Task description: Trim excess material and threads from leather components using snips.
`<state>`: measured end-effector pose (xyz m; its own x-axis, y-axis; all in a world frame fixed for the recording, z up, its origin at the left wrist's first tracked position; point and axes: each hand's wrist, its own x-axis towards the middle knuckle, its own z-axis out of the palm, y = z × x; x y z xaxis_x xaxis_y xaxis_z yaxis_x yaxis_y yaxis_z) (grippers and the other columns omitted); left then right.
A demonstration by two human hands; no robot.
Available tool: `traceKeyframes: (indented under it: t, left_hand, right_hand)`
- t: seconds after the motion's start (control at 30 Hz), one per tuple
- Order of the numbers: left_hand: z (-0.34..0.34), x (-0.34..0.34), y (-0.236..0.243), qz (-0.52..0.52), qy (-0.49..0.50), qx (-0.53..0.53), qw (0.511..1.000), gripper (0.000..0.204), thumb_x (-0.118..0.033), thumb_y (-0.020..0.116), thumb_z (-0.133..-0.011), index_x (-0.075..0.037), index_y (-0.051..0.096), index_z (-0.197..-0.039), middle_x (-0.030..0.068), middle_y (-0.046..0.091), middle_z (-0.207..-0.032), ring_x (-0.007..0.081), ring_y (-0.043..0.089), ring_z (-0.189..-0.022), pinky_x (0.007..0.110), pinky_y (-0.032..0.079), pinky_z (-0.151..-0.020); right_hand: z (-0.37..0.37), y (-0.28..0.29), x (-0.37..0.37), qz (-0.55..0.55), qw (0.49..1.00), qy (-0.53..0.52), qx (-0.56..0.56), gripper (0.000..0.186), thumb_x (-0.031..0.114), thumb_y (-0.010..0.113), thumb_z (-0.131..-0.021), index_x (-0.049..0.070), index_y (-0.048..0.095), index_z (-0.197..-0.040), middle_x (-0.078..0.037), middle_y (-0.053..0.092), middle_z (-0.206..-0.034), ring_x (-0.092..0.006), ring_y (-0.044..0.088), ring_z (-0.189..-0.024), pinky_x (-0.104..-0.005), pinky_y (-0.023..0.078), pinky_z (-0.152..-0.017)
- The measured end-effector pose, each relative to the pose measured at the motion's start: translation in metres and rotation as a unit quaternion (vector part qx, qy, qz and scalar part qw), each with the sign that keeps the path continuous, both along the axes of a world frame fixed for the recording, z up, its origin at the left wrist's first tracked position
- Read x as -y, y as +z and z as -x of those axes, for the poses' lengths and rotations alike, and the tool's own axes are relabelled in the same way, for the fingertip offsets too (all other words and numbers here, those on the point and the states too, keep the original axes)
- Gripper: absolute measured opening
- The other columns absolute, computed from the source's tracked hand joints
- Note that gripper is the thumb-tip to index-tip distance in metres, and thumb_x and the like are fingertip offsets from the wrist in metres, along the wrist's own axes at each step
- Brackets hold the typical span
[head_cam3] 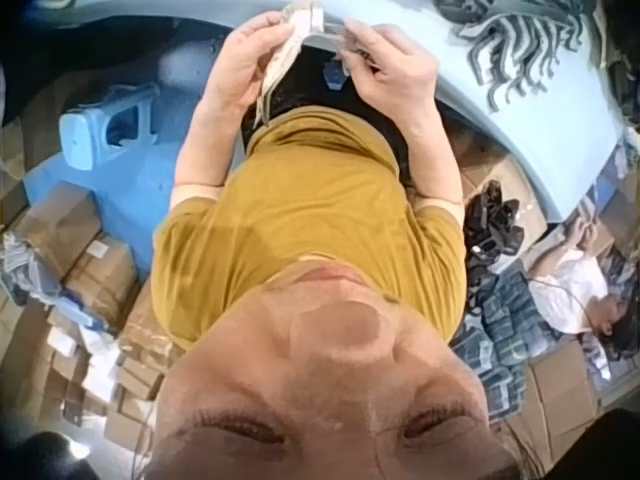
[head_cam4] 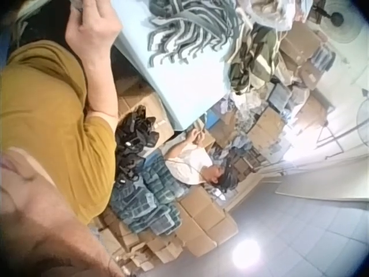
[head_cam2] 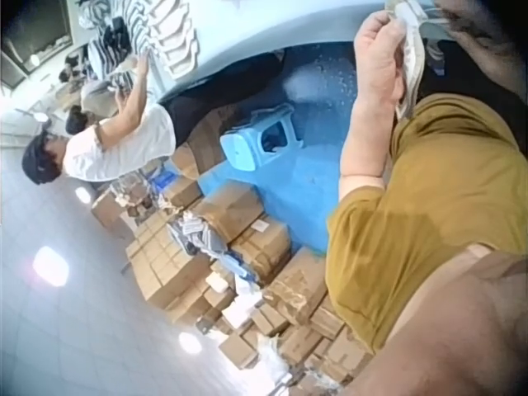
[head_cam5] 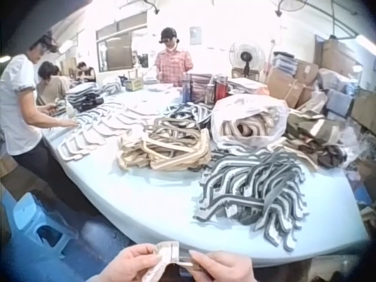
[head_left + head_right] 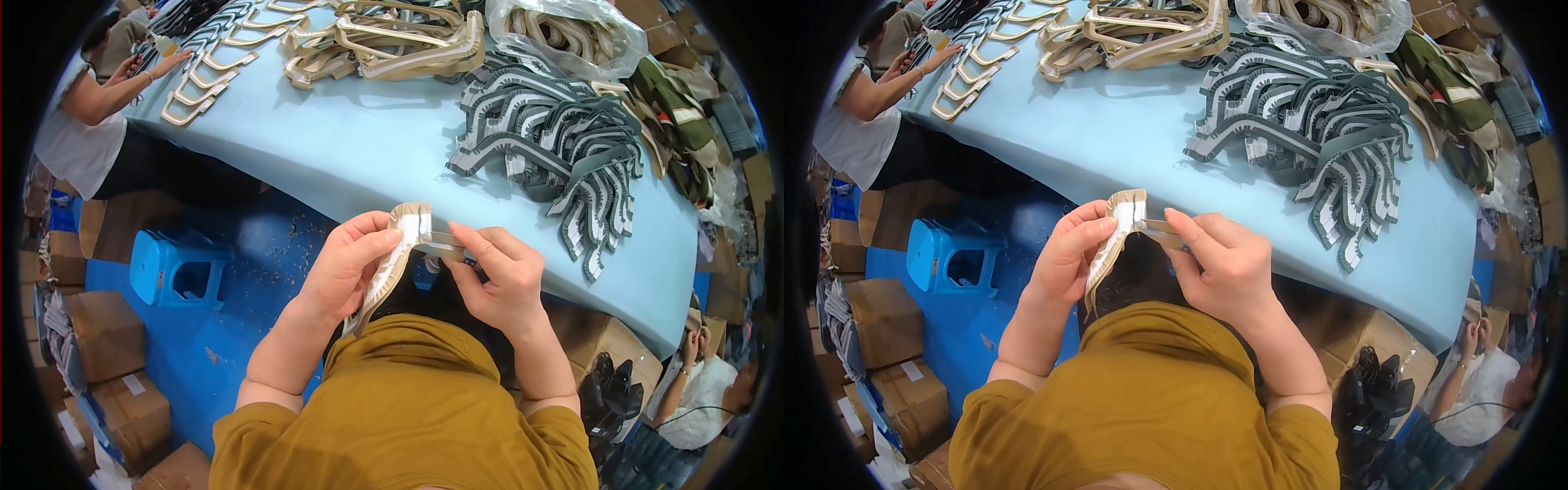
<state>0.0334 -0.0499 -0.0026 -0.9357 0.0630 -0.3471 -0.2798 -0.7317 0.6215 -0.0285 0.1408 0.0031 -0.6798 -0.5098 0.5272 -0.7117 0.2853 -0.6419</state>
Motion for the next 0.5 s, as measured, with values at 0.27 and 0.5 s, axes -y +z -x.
traceKeyframes:
  t: [0.27,0.5]
  left_hand:
    - [-0.0011,-0.0008,0.0031,0.018,0.003,0.005,1.000,0.014,-0.006,0.055,-0.085,0.001,0.056,-0.097,0.0067,0.063,-0.087,0.0085,0.060,-0.073,0.022,0.051,-0.066]
    - [-0.0018,0.0000,0.0029,0.006,-0.019,0.022,1.000,0.015,-0.006,0.055,-0.085,0.001,0.057,-0.097,0.0065,0.063,-0.085,0.0079,0.060,-0.071,0.020,0.051,-0.064]
  right_hand:
    - [-0.0008,0.0028,0.0011,-0.058,0.994,-0.012,-0.091,0.034,0.003,0.070,-0.063,0.005,0.064,-0.097,-0.006,0.059,-0.071,-0.0204,0.056,-0.056,-0.0290,0.045,-0.049]
    - [-0.0002,0.0031,0.0031,-0.041,0.996,0.008,-0.076,0.032,0.004,0.070,-0.064,0.005,0.064,-0.095,-0.005,0.058,-0.069,-0.0196,0.054,-0.053,-0.0292,0.044,-0.048]
